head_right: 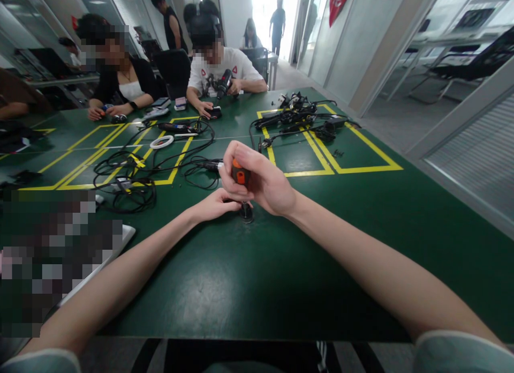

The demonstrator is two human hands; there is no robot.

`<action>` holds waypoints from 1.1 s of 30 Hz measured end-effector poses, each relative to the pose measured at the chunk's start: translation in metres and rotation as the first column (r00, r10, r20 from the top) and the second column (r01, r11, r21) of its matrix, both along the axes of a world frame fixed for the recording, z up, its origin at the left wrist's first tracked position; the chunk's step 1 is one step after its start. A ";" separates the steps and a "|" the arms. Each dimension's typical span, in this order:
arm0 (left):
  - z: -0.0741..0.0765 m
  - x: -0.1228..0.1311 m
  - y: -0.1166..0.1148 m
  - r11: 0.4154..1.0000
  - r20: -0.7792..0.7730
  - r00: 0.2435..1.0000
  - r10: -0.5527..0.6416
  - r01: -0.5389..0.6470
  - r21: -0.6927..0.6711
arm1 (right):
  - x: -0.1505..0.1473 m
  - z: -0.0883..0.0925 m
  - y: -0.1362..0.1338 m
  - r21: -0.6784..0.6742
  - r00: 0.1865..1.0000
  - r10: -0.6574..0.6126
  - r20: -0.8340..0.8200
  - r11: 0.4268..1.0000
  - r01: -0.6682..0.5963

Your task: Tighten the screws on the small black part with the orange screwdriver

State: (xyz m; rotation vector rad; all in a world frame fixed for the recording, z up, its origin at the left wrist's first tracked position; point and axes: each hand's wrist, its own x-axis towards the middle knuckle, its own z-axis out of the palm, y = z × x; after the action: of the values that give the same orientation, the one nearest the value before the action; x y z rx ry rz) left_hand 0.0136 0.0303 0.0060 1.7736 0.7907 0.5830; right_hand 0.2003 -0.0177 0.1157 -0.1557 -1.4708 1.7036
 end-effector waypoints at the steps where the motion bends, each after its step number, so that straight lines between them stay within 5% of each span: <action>1: 0.000 0.000 0.000 1.000 -0.008 1.000 0.001 -0.001 0.001 | -0.001 0.001 0.000 -0.003 1.000 -0.001 0.002 1.000 0.001; 8: 0.002 0.001 -0.002 1.000 0.004 1.000 0.008 -0.008 -0.012 | -0.003 0.005 -0.001 -0.074 0.996 -0.062 0.065 0.995 0.066; 17: 0.000 0.002 0.000 1.000 0.003 1.000 -0.003 0.003 -0.001 | 0.000 0.003 -0.002 -0.004 0.998 -0.059 0.031 0.998 0.059; 24: 0.002 0.003 0.000 1.000 0.005 1.000 0.003 -0.003 -0.020 | -0.001 0.004 0.000 -0.110 0.998 -0.032 0.048 0.993 0.037; 33: 0.002 0.002 -0.001 1.000 -0.030 0.999 0.016 -0.015 0.025 | 0.001 0.001 -0.001 0.017 0.999 -0.037 -0.008 0.999 0.037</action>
State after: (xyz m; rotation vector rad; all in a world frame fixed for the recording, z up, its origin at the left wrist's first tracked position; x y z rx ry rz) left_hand 0.0160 0.0297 0.0077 1.8035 0.8215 0.5797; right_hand 0.2014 -0.0183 0.1170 -0.1661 -1.4683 1.6598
